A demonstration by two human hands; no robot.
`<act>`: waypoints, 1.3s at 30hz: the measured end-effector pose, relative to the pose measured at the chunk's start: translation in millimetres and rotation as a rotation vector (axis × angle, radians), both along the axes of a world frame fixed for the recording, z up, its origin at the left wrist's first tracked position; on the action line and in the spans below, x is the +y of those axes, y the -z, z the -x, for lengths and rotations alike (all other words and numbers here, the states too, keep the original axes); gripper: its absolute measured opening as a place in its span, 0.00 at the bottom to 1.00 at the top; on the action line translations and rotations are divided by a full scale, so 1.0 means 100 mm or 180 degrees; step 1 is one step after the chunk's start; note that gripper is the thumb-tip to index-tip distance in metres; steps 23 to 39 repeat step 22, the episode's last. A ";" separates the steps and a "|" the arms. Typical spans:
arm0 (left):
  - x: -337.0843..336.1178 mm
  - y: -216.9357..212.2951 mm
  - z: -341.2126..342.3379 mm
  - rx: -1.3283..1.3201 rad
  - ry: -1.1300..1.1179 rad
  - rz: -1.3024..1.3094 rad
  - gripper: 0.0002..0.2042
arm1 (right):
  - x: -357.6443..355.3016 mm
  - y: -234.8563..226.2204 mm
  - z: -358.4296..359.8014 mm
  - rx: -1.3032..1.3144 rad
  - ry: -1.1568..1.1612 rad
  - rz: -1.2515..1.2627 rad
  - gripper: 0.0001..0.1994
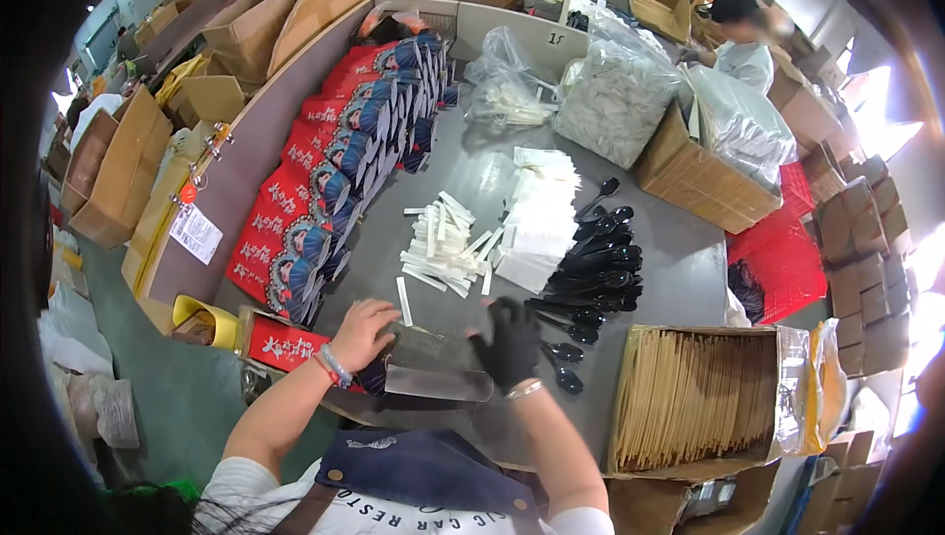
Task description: Packaging various plastic components and items into long tubes at an industrial workstation.
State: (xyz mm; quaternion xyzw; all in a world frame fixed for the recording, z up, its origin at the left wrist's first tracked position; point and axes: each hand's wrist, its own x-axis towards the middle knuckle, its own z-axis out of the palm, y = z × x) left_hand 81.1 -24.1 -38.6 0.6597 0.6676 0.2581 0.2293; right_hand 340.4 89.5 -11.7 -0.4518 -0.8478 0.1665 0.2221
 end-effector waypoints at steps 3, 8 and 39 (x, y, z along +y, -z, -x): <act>0.28 0.13 0.06 0.1405 0.0237 -0.0735 0.17 | 0.50 -0.15 -0.10 -0.0559 0.0421 -0.0253 0.33; 0.48 0.20 0.12 0.0932 -0.0005 -0.0486 0.08 | 1.19 -0.27 -0.10 -0.1061 0.0619 -0.0343 0.40; 0.53 0.23 0.19 0.0826 0.0063 0.0488 0.06 | 1.44 0.00 0.02 -0.1227 0.0123 -0.0360 0.28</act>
